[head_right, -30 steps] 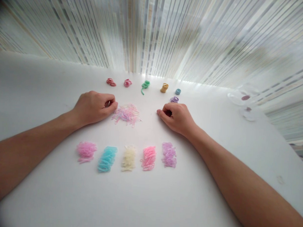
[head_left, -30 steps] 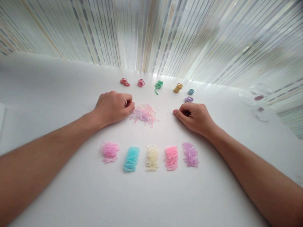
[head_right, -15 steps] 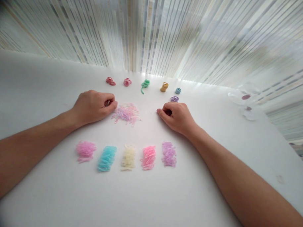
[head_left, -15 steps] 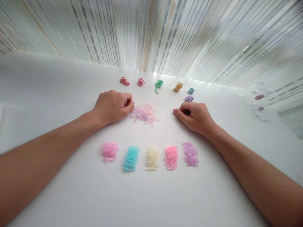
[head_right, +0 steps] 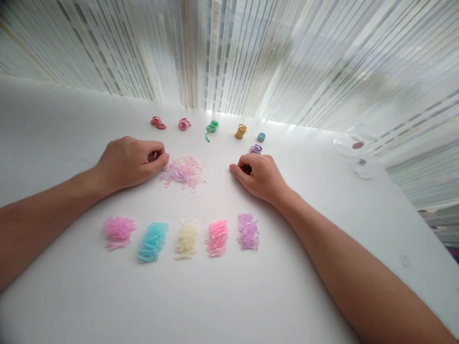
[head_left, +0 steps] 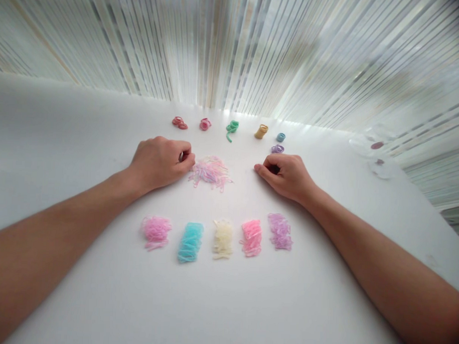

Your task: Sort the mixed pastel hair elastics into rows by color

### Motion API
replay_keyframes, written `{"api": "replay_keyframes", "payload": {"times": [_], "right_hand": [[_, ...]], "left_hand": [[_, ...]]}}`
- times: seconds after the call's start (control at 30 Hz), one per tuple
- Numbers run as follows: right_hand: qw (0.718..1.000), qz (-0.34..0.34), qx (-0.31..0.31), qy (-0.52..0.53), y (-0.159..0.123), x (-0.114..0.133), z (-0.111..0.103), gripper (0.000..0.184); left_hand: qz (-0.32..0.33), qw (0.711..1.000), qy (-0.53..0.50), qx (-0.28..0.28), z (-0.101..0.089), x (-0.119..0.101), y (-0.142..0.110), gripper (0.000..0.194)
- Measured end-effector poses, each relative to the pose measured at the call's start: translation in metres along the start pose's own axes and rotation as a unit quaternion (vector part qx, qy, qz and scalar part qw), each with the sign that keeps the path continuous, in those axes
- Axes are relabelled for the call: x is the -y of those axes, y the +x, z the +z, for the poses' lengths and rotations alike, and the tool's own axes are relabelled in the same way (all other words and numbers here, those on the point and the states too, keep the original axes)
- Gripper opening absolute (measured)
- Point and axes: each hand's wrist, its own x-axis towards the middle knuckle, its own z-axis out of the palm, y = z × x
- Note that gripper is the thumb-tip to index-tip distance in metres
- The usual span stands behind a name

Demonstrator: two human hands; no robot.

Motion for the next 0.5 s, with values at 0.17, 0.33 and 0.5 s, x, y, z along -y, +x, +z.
{"api": "replay_keyframes", "payload": {"times": [0.17,0.33,0.5], "right_hand": [[1.0,-0.003,0.001,-0.003,0.0003,0.0001,-0.0001,0.034],[1.0,-0.001,0.002,-0.005,0.0005,0.0004,-0.0001,0.035],[1.0,-0.004,0.001,-0.005,0.0,-0.0005,-0.0002,0.034]], "left_hand": [[0.002,1.0,0.008,0.002,-0.0008,-0.0009,-0.0002,0.04],[0.001,1.0,0.011,0.007,-0.0015,-0.0009,0.0002,0.04],[0.004,1.0,0.013,0.003,-0.0013,-0.0013,-0.0001,0.042]]}}
